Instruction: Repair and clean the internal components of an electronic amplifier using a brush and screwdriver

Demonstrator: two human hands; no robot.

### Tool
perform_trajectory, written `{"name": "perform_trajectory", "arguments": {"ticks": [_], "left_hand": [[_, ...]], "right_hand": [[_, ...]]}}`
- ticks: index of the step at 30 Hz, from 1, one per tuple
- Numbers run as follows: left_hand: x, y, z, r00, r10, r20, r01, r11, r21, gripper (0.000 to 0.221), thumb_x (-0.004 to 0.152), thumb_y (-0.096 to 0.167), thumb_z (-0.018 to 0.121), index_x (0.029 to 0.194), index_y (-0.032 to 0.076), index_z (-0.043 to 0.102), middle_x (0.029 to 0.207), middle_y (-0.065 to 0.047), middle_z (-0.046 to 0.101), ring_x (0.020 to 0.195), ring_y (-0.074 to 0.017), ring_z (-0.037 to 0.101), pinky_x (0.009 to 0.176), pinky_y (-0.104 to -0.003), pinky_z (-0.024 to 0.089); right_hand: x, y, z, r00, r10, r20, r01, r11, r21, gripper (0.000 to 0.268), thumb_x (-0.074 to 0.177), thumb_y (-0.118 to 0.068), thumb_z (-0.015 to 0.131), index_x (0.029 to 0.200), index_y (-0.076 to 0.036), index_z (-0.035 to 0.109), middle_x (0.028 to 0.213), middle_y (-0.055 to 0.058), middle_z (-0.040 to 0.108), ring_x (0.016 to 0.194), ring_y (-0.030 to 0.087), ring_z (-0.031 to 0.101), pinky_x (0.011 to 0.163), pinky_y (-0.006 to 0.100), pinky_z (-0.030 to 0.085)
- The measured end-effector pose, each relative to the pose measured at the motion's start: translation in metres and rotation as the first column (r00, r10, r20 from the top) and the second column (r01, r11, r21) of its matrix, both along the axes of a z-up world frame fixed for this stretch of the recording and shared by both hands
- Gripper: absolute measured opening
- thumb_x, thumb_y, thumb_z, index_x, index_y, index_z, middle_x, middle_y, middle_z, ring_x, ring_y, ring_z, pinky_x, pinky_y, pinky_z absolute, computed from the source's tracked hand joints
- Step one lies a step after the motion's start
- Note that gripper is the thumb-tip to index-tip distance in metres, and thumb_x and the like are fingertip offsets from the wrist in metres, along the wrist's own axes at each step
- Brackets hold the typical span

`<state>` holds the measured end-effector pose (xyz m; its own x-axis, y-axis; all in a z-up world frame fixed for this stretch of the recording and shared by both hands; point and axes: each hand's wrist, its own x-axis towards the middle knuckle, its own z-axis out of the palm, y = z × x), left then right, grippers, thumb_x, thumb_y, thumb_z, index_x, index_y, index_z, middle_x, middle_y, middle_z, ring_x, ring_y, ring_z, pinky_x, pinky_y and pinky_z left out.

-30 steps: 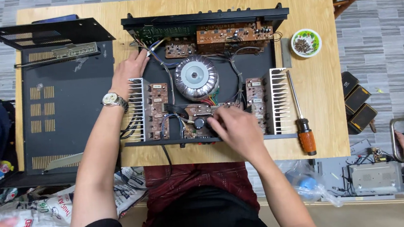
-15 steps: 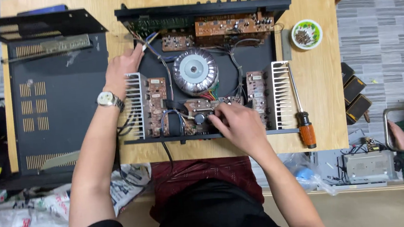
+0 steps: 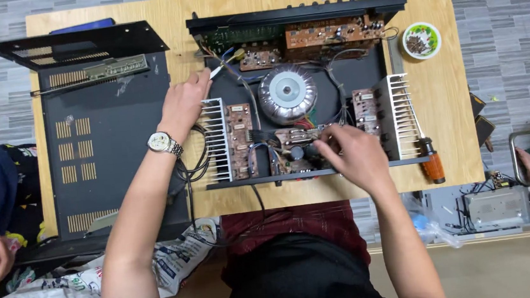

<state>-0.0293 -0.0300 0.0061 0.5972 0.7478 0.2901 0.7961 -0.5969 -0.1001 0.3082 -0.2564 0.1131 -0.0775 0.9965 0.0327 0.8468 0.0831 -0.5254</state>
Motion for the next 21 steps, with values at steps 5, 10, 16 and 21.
{"name": "perform_trajectory", "arguments": {"ticks": [5, 10, 16, 21], "left_hand": [[-0.020, 0.004, 0.000, 0.997, -0.016, -0.080, 0.021, 0.998, 0.062, 0.017, 0.109, 0.033, 0.050, 0.111, 0.020, 0.062, 0.087, 0.001, 0.064, 0.068, -0.0254, 0.075, 0.059, -0.038, 0.061], [-0.043, -0.009, 0.032, 0.995, 0.021, -0.102, -0.014, 0.998, 0.065, 0.019, 0.107, 0.034, 0.055, 0.105, 0.019, 0.065, 0.087, 0.003, 0.063, 0.078, -0.0200, 0.073, 0.063, -0.032, 0.059], [-0.058, -0.022, 0.070, 0.979, 0.073, -0.191, -0.052, 0.993, 0.111, 0.024, 0.105, 0.037, 0.059, 0.096, 0.018, 0.067, 0.080, 0.002, 0.065, 0.073, -0.0196, 0.071, 0.061, -0.033, 0.056], [-0.023, -0.029, 0.102, 0.991, 0.061, -0.120, -0.055, 0.997, 0.052, 0.023, 0.109, 0.036, 0.057, 0.097, 0.019, 0.068, 0.077, -0.002, 0.068, 0.069, -0.0259, 0.074, 0.060, -0.038, 0.057]], "right_hand": [[-0.002, -0.002, -0.002, 0.999, -0.040, 0.010, 0.040, 0.999, -0.005, 0.016, 0.097, -0.036, 0.070, 0.097, -0.020, 0.067, 0.070, 0.003, 0.069, 0.078, 0.026, 0.072, 0.073, 0.038, 0.057], [0.000, -0.003, -0.005, 0.998, -0.059, 0.000, 0.059, 0.998, 0.009, 0.016, 0.098, -0.036, 0.069, 0.098, -0.020, 0.068, 0.070, 0.003, 0.069, 0.078, 0.026, 0.072, 0.074, 0.038, 0.057], [0.002, -0.003, -0.004, 0.996, -0.085, 0.012, 0.084, 0.996, 0.039, 0.018, 0.101, -0.037, 0.068, 0.098, -0.020, 0.068, 0.070, 0.003, 0.068, 0.077, 0.025, 0.072, 0.074, 0.037, 0.057], [0.004, -0.003, -0.007, 0.996, -0.086, -0.030, 0.087, 0.994, 0.070, 0.016, 0.100, -0.036, 0.069, 0.097, -0.020, 0.067, 0.069, 0.002, 0.067, 0.076, 0.025, 0.071, 0.073, 0.037, 0.056]]}}
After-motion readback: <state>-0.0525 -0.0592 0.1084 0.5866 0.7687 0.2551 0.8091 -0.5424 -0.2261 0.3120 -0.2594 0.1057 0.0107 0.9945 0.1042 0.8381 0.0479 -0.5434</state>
